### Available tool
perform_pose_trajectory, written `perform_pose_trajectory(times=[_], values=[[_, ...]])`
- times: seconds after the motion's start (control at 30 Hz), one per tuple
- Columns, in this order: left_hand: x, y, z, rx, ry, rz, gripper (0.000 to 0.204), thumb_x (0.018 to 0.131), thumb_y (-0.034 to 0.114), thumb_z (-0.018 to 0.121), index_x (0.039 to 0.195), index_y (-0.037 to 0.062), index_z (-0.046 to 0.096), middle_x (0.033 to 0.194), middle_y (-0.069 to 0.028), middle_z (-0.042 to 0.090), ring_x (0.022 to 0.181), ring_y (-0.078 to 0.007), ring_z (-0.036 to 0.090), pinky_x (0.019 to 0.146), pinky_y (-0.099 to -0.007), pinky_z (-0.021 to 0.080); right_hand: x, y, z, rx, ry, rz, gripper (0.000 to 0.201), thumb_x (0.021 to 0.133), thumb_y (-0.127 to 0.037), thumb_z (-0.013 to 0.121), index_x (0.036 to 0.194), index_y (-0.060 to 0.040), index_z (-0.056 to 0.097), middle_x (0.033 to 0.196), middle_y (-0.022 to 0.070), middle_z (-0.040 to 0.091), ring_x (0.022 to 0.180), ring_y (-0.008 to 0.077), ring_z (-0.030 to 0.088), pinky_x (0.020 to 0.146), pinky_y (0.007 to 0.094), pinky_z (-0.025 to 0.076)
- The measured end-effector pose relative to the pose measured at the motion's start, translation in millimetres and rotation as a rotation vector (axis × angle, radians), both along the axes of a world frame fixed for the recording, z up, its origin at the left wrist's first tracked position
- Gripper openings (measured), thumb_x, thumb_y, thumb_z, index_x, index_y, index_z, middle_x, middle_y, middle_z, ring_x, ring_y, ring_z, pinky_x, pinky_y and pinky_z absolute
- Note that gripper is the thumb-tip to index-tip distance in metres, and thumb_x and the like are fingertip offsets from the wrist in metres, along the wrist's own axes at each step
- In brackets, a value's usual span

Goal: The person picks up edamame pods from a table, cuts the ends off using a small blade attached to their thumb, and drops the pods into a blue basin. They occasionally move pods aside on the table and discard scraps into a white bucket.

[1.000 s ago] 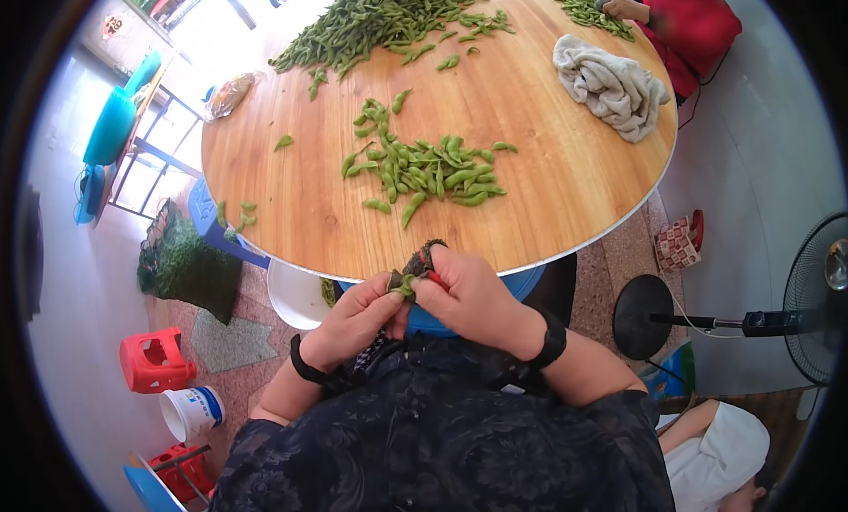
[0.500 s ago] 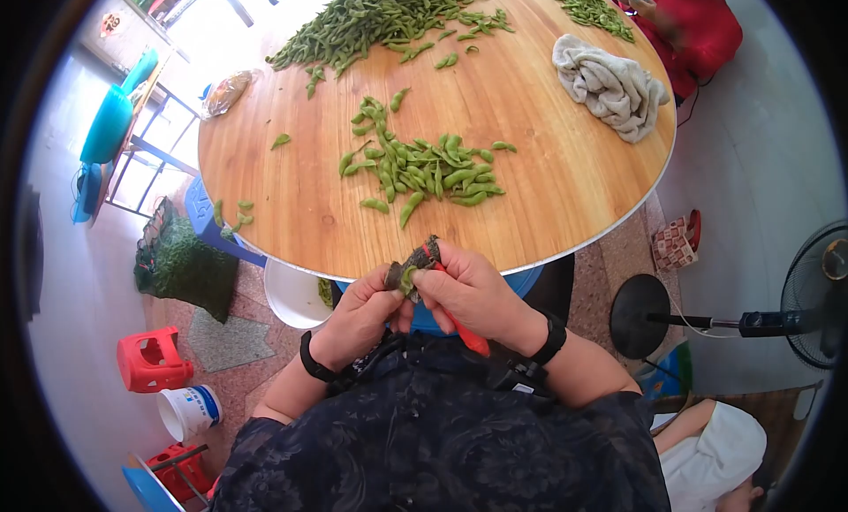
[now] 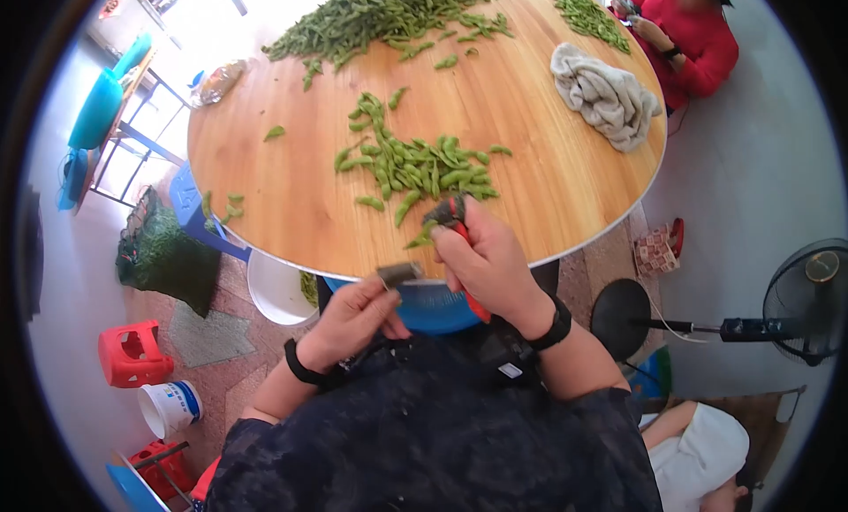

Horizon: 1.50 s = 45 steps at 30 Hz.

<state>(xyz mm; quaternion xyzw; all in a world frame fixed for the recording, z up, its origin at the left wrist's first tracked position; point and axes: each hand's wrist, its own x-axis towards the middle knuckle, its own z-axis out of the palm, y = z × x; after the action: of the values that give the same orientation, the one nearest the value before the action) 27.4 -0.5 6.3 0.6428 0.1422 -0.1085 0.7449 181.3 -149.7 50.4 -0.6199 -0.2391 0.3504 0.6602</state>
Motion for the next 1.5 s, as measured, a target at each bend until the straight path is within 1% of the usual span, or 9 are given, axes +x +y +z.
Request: perform_pose_trajectory(times=[0.23, 0.4, 0.6, 0.73, 1.0, 1.23, 1.33, 1.4, 1.5], values=[[-3, 11, 2, -0.479, -0.155, 0.252, 0.022, 0.101, 0.020, 0.045, 0.117, 0.0054, 0.050, 0.087, -0.0055, 0.061, 0.053, -0.0082, 0.053, 0.048, -0.0192, 0.042, -21, 19, -5, -0.093, -0.556, 0.219, 0.012, 0.086, -0.011, 0.061, 0.088, -0.0013, 0.055, 0.065, 0.0118, 0.053, 0.057, 0.0215, 0.057, 0.052, 0.0339, 0.044], [-46, 46, 3, -0.301, -0.215, 0.502, 0.017, 0.099, 0.014, 0.046, 0.110, 0.0020, 0.052, 0.080, -0.0031, 0.057, 0.058, -0.0102, 0.051, 0.052, -0.0201, 0.041, -2, 14, 11, -0.232, -0.694, 0.138, 0.017, 0.087, -0.015, 0.060, 0.084, -0.0008, 0.052, 0.068, 0.0177, 0.055, 0.061, 0.0339, 0.058, 0.056, 0.0387, 0.046], [-131, 103, -47, 1.683, -0.118, 0.579, 0.026, 0.084, 0.004, 0.058, 0.108, -0.0028, 0.061, 0.114, -0.0191, 0.059, 0.092, -0.0302, 0.062, 0.077, -0.0350, 0.051, 38, 9, 11, -0.384, -0.922, 0.141, 0.012, 0.084, -0.011, 0.055, 0.090, -0.0018, 0.049, 0.072, 0.0203, 0.055, 0.072, 0.0406, 0.057, 0.062, 0.0463, 0.045], [-86, 49, -57, 0.851, -0.289, 0.223, 0.015, 0.085, 0.006, 0.058, 0.097, -0.0005, 0.064, 0.091, -0.0172, 0.066, 0.087, -0.0337, 0.063, 0.080, -0.0390, 0.049, 29, 40, 0, -0.328, -1.171, 0.258, 0.016, 0.086, -0.012, 0.057, 0.098, -0.0026, 0.056, 0.079, 0.0168, 0.058, 0.066, 0.0332, 0.060, 0.059, 0.0394, 0.049], [-27, 12, -99, 0.927, -0.206, -0.430, 0.033, 0.092, 0.035, 0.054, 0.090, 0.0035, 0.064, 0.082, -0.0184, 0.065, 0.081, -0.0362, 0.062, 0.068, -0.0437, 0.048, 21, 43, -8, -0.527, -1.425, 0.341, 0.013, 0.083, -0.004, 0.052, 0.096, -0.0045, 0.051, 0.091, 0.0149, 0.055, 0.072, 0.0352, 0.062, 0.059, 0.0435, 0.053], [-33, 8, -79, 0.808, -0.167, -0.450, 0.034, 0.094, 0.035, 0.054, 0.092, 0.0032, 0.065, 0.080, -0.0155, 0.065, 0.079, -0.0334, 0.063, 0.069, -0.0413, 0.048, 8, -2, -2, -0.303, -1.109, 0.170, 0.016, 0.081, -0.006, 0.056, 0.096, -0.0035, 0.052, 0.080, 0.0160, 0.057, 0.070, 0.0345, 0.061, 0.060, 0.0435, 0.050], [-29, 5, -52, 0.333, -0.088, -0.229, 0.048, 0.099, 0.045, 0.040, 0.096, 0.0040, 0.065, 0.077, -0.0081, 0.064, 0.076, -0.0232, 0.063, 0.070, -0.0344, 0.048, -20, -13, 6, -0.140, -0.889, 0.234, 0.020, 0.080, -0.007, 0.060, 0.099, -0.0034, 0.054, 0.075, 0.0139, 0.058, 0.066, 0.0337, 0.061, 0.058, 0.0417, 0.050], [-29, 5, -29, -0.489, 0.126, -0.172, 0.059, 0.102, 0.050, 0.024, 0.102, 0.0052, 0.062, 0.078, -0.0033, 0.061, 0.075, -0.0155, 0.060, 0.070, -0.0278, 0.045, -33, -19, -1, -0.131, -0.941, 0.276, 0.026, 0.079, -0.006, 0.062, 0.104, -0.0011, 0.055, 0.076, 0.0136, 0.058, 0.061, 0.0322, 0.062, 0.054, 0.0385, 0.050], [-30, -9, -12, -0.659, 0.068, -0.191, 0.060, 0.102, 0.050, 0.018, 0.103, 0.0056, 0.058, 0.082, -0.0046, 0.060, 0.075, -0.0149, 0.058, 0.068, -0.0252, 0.043, -49, -30, -9, 0.039, -1.213, 0.359, 0.028, 0.080, -0.008, 0.064, 0.103, 0.0041, 0.055, 0.078, 0.0149, 0.059, 0.058, 0.0297, 0.061, 0.047, 0.0354, 0.050]])
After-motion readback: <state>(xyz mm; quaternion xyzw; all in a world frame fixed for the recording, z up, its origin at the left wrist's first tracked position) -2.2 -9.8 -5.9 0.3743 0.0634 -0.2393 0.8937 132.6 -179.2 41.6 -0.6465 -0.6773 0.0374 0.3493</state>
